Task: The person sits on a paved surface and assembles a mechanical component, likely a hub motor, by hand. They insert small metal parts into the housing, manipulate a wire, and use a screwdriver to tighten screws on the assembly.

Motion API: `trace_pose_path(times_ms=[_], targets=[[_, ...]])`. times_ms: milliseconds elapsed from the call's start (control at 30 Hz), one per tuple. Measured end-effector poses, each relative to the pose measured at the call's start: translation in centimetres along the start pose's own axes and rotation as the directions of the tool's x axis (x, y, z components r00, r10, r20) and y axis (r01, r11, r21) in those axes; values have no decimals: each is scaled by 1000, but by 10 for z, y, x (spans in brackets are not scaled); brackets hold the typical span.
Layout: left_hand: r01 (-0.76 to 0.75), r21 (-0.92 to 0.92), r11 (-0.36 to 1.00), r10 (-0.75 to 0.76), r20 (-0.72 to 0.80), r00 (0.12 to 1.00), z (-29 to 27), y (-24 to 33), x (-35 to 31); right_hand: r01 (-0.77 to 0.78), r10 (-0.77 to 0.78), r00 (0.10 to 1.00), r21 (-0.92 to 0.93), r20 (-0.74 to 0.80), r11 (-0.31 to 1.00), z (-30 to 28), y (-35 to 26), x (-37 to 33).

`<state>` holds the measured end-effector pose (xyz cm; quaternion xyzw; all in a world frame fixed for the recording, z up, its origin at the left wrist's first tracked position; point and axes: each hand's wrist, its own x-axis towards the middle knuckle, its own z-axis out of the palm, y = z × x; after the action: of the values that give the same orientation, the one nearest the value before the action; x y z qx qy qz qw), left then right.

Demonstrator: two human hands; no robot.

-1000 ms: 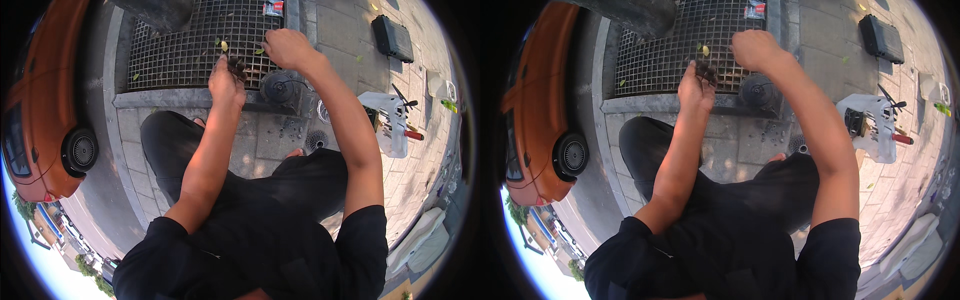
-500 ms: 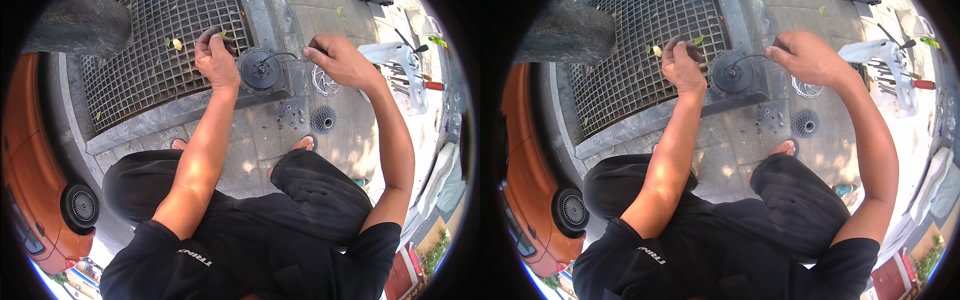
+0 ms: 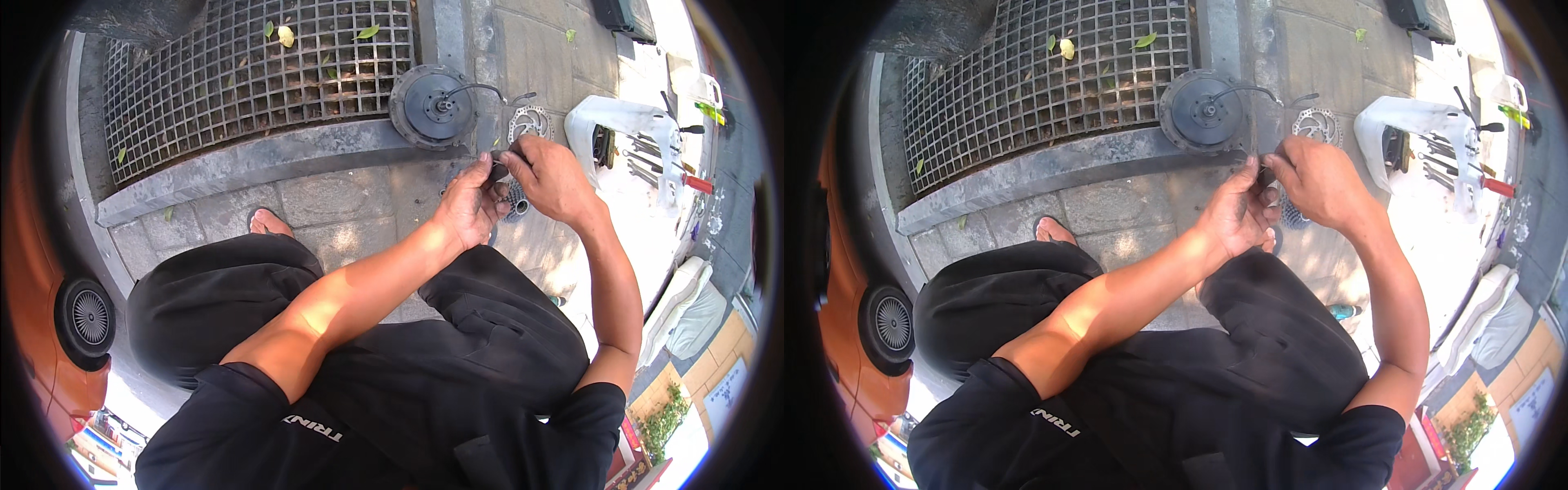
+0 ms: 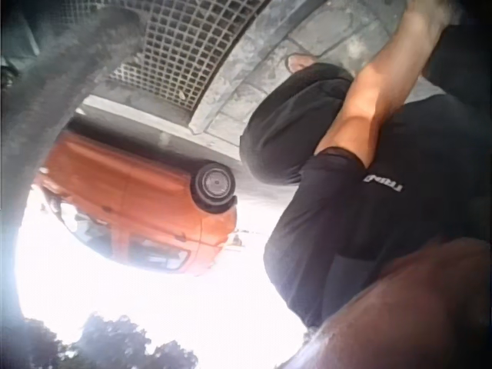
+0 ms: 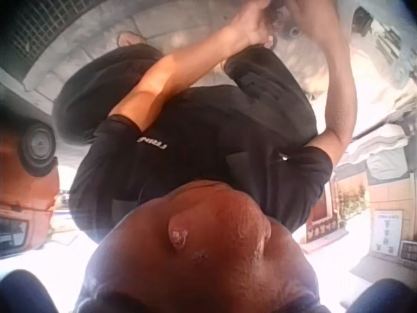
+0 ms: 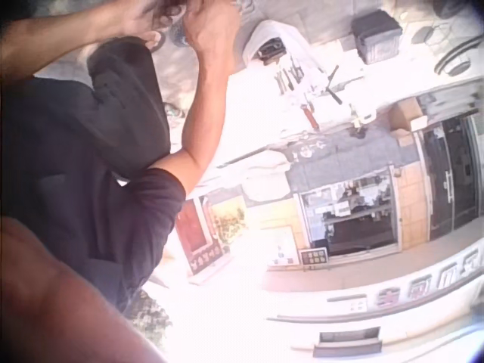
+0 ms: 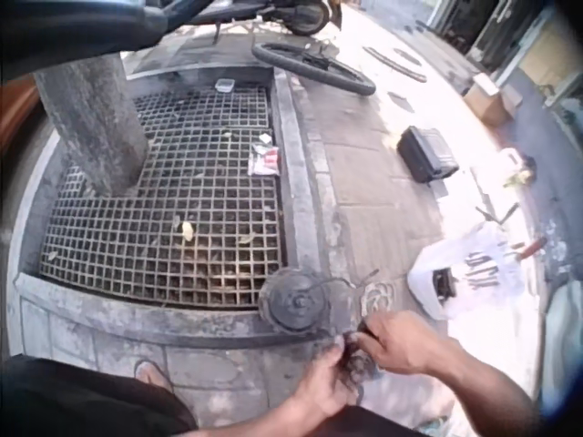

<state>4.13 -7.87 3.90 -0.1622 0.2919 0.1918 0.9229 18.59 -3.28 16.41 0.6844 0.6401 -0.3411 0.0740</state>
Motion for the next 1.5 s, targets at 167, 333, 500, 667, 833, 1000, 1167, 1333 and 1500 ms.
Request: trace_pose_path(times_ms=[167,333,500,667,833,1000,1167,1333,1500], targets=[[-58,-39,998,60,37,998,-2,15,-3,16,-13,999,76,-42,997,4,-1,6],[-96,-83,992,95,-14,995,-4,15,-2,11,-10,1000,46,-25,999,11,-1,12],[-103,-50,993,103,9,995,-6,19,0,7,-5,1000,59,-31,998,12,-1,12],[-70,-54,996,72,26,997,-10,22,4,7,-6,999,28,-46,1000,15,0,14],[-33,-81,996,38,63,997,-13,24,3,10,-10,1000,10,-28,1000,10,-7,15],[-4,-160,987,17,82,996,-15,28,2,-30,31,999,41,-20,999,8,-22,23],[-36,-197,980,51,71,996,-13,29,1,33,-33,999,5,-43,999,2,-25,23],[-36,-216,976,39,11,999,-8,32,0,176,-174,984,-170,26,970,-5,-29,18],[-22,-198,980,21,-4,1000,-7,31,-1,250,-244,968,-178,57,952,-12,-42,18]])
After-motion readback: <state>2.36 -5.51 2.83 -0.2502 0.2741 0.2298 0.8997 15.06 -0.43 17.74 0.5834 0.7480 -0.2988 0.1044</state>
